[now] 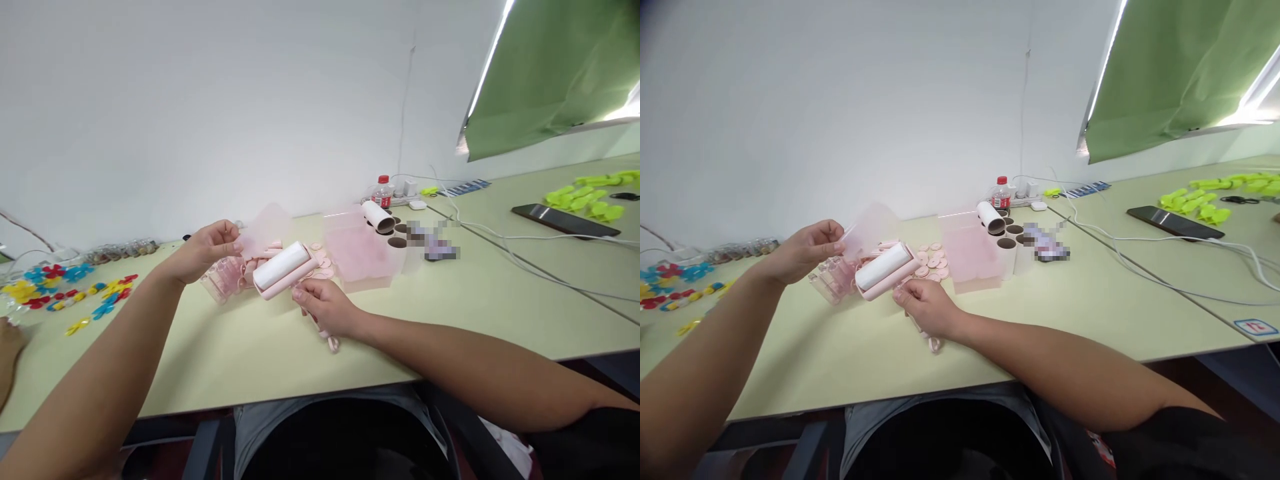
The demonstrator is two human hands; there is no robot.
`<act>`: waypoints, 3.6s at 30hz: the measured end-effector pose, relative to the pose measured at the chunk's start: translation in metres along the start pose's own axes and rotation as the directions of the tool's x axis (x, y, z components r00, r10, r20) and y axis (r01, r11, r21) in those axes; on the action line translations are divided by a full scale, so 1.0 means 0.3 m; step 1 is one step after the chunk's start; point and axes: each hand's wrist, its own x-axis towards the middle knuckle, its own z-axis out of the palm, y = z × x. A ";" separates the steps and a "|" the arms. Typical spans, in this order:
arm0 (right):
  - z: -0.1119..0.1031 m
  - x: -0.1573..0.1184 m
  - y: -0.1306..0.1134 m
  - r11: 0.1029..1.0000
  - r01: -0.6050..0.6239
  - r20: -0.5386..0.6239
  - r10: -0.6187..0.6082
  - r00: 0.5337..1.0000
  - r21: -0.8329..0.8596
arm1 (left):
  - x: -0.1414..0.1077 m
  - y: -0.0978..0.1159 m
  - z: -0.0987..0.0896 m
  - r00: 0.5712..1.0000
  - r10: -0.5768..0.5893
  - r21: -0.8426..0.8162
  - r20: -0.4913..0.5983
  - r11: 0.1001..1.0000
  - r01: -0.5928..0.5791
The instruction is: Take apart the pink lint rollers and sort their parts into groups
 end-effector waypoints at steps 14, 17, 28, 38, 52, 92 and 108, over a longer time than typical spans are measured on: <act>0.000 -0.005 0.001 0.997 -0.080 0.047 0.080 0.996 -0.006 | -0.060 -0.067 0.035 0.985 -0.065 -0.036 0.159 0.997 0.071; -0.001 -0.005 0.001 0.998 -0.050 0.028 0.051 0.998 -0.038 | -0.061 -0.062 0.042 0.980 -0.061 -0.013 0.188 0.998 0.064; 0.008 -0.008 0.026 0.995 -0.034 0.033 0.037 0.999 -0.091 | -0.055 -0.041 0.056 0.948 -0.043 0.107 0.315 0.994 0.010; 0.017 -0.027 0.020 0.980 0.010 0.010 -0.008 1.000 -0.197 | -0.049 -0.056 0.080 0.917 0.007 0.253 0.399 0.960 -0.118; -0.002 0.014 -0.017 0.953 -0.176 -0.046 0.193 0.980 0.246 | -0.213 0.022 0.368 0.798 0.505 0.652 0.328 0.490 -0.578; -0.007 -0.044 -0.052 0.869 -0.116 0.371 -0.082 0.925 0.482 | 0.106 0.226 0.079 0.588 0.707 0.594 -0.392 0.683 -0.425; 0.023 -0.054 0.050 0.870 -0.321 0.472 0.118 0.873 0.375 | 0.701 -0.170 -0.296 0.893 -0.060 0.466 -0.447 0.836 0.290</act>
